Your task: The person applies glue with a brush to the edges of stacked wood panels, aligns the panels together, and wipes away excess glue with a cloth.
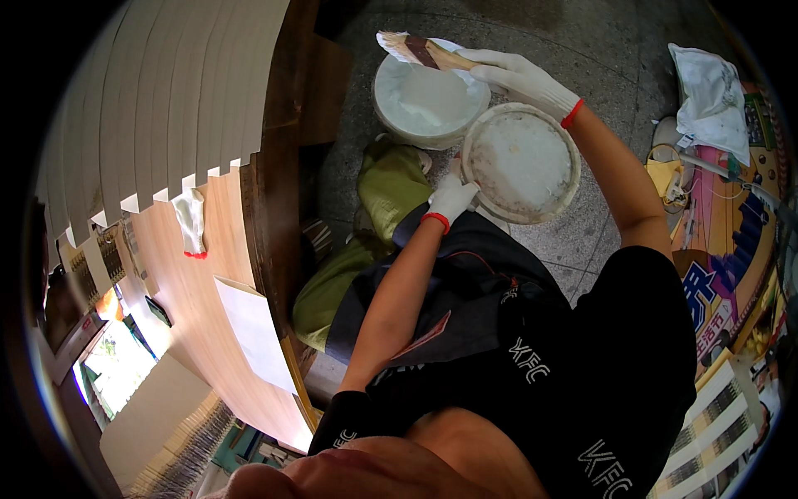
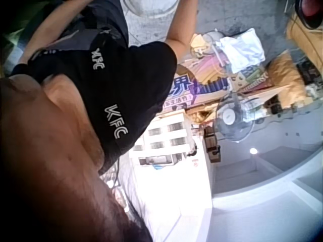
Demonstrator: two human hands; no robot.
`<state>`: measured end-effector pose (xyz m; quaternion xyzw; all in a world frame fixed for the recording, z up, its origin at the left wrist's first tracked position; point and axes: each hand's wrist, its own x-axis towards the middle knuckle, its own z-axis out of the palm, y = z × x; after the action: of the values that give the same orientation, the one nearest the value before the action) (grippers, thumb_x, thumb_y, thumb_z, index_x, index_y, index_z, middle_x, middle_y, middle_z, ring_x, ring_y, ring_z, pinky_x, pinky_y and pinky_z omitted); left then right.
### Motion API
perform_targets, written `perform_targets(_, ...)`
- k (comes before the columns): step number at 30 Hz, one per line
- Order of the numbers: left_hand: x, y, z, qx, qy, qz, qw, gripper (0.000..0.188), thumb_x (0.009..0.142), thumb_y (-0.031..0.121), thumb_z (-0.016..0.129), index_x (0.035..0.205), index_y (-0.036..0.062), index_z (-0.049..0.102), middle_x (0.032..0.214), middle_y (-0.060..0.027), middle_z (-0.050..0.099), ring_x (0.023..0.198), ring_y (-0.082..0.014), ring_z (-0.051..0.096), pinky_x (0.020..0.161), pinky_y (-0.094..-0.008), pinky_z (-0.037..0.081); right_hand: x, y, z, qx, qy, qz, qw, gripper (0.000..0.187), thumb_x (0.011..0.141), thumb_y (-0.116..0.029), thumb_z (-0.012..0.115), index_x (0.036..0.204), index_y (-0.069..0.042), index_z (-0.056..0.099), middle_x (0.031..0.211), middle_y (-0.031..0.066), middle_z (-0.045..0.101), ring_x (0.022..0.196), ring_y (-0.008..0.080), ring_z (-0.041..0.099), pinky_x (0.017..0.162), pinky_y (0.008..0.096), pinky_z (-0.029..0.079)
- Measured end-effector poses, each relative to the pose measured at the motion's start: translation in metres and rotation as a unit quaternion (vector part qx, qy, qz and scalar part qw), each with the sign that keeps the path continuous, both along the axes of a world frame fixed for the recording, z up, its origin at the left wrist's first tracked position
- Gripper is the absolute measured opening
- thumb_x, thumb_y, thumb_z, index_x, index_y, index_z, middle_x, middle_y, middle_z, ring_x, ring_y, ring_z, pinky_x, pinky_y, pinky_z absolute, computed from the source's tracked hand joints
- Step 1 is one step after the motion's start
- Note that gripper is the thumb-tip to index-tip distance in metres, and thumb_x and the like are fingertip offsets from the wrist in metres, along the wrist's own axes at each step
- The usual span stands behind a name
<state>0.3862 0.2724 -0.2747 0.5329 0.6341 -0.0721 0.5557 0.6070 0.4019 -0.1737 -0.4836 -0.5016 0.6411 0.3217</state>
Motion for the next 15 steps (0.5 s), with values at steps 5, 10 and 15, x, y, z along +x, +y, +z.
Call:
perform_targets(5,-0.001,-0.002,-0.009,0.034,-0.012,0.002,0.999,0.06,0.079,0.034,0.069,0.131,0.0049,0.058,0.114,-0.0268,0.068,0.108,-0.0423,0.065,0.093,-0.0479,0.052,0.002,0.0,-0.001,-0.029,-0.004,-0.002,1.0,0.048,0.101,-0.038,0.058,0.139,-0.009,0.058,0.079,-0.0071,0.056,0.059,0.0012,0.03,0.052,0.0187,0.027)
perform_targets(10,-0.002,-0.006,-0.011,0.053,-0.044,0.005,0.998,0.081,0.082,0.029,0.067,0.152,0.0139,0.029,0.115,-0.0261,0.068,0.109,-0.0433,0.065,0.095,-0.0491,0.05,0.006,-0.009,-0.031,-0.226,0.121,-0.1,0.961,0.031,0.103,-0.04,0.055,0.102,-0.01,0.064,0.07,-0.0052,0.06,0.047,-0.0007,0.044,0.039,0.0141,0.032)
perform_targets(15,-0.001,-0.006,-0.011,0.047,-0.047,0.012,0.998,0.083,0.083,0.027,0.067,0.154,0.0152,0.026,0.116,-0.0259,0.067,0.108,-0.044,0.065,0.095,-0.0496,0.049,-0.011,-0.026,-0.026,-0.399,0.252,-0.182,0.863,0.048,0.105,-0.048,0.045,0.07,-0.016,0.057,0.044,-0.009,0.042,0.03,0.0035,0.036,0.026,0.0186,0.025)
